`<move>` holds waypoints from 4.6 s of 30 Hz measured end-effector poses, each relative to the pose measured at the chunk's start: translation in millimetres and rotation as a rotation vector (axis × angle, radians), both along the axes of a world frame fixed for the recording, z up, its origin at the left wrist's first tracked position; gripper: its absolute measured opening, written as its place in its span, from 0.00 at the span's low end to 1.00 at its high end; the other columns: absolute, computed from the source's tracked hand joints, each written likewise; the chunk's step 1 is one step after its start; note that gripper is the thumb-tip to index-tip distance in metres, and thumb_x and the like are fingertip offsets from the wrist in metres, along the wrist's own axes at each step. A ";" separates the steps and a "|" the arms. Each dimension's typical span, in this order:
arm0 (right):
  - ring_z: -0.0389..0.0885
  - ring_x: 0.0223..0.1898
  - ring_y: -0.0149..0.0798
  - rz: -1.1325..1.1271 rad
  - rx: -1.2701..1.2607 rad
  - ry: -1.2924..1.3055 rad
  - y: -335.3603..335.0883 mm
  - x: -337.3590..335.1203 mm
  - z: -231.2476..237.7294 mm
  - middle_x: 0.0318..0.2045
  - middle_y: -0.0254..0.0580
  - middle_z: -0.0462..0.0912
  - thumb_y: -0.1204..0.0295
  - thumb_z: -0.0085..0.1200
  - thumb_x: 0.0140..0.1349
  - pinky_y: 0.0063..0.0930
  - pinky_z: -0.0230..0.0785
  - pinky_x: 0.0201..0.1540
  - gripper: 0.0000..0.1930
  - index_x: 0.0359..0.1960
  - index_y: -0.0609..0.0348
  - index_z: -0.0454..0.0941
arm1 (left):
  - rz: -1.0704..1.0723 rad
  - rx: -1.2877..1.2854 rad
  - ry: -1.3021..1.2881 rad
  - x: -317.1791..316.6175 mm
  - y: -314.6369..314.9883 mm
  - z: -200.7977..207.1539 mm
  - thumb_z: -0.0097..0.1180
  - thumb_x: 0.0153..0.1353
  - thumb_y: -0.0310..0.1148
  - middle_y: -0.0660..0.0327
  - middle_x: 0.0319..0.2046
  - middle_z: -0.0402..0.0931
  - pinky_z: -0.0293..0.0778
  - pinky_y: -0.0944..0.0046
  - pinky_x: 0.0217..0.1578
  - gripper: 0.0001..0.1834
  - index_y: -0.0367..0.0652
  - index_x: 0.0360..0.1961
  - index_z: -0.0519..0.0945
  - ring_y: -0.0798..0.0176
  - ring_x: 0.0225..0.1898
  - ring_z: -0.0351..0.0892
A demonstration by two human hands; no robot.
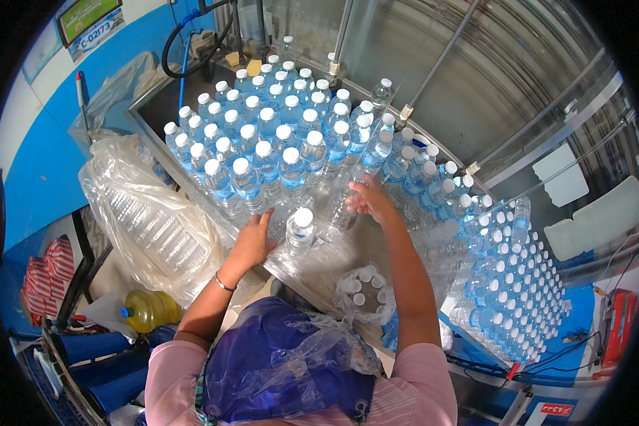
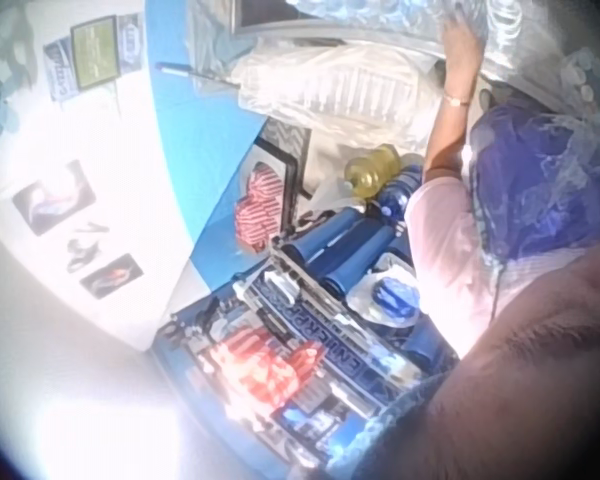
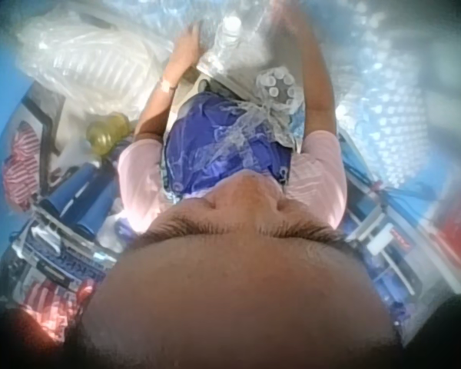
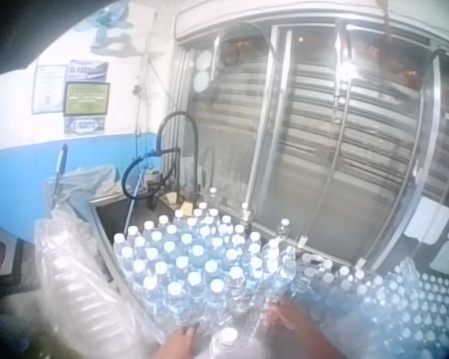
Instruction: The person repeatedly picks up plastic water bottles from a metal tray, applies a blue label to each bottle by hand, and places the labeled bottles back on the tray. The process is continuous and repetitive throughout the clip.
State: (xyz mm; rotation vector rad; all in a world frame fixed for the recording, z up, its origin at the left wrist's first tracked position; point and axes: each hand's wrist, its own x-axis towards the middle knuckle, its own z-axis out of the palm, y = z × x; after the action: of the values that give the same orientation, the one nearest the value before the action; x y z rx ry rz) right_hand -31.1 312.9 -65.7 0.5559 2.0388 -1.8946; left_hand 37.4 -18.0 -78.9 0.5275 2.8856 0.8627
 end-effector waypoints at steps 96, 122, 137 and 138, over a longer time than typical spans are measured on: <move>0.74 0.55 0.51 -0.716 0.825 0.532 51.6 234.9 -4.5 0.57 0.57 0.70 0.74 0.64 0.53 0.40 0.69 0.55 0.40 0.66 0.63 0.55 | -0.642 0.647 -0.008 -0.1 332.3 -34.4 0.67 0.46 0.28 0.39 0.63 0.59 0.57 0.50 0.65 0.50 0.32 0.68 0.52 0.37 0.64 0.60; 0.81 0.43 0.48 -0.656 0.952 0.636 85.4 169.8 54.2 0.46 0.51 0.79 0.67 0.68 0.52 0.36 0.73 0.44 0.30 0.56 0.62 0.69 | -0.436 -0.077 -0.274 -21.4 172.9 -1.4 0.64 0.52 0.34 0.42 0.50 0.74 0.74 0.52 0.47 0.23 0.33 0.48 0.77 0.43 0.50 0.76; 0.83 0.42 0.45 -0.601 0.953 0.604 92.2 173.8 56.8 0.43 0.51 0.82 0.68 0.68 0.53 0.33 0.76 0.42 0.33 0.60 0.59 0.66 | -0.857 0.456 0.089 33.7 204.3 -64.2 0.60 0.54 0.27 0.56 0.35 0.74 0.73 0.55 0.41 0.06 0.42 0.33 0.76 0.54 0.40 0.76; 0.83 0.41 0.43 -0.576 0.934 0.580 93.6 175.1 57.4 0.42 0.51 0.83 0.70 0.68 0.54 0.32 0.76 0.42 0.32 0.60 0.59 0.66 | -0.722 0.537 -0.076 31.9 203.8 -62.1 0.60 0.55 0.27 0.58 0.33 0.74 0.73 0.58 0.38 0.06 0.41 0.33 0.76 0.57 0.36 0.76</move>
State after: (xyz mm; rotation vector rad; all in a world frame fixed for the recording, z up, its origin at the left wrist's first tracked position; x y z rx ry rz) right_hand 144.0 406.5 -8.3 0.9557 3.4644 -1.2948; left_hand 69.3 185.8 -141.0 1.4110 2.0778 1.4268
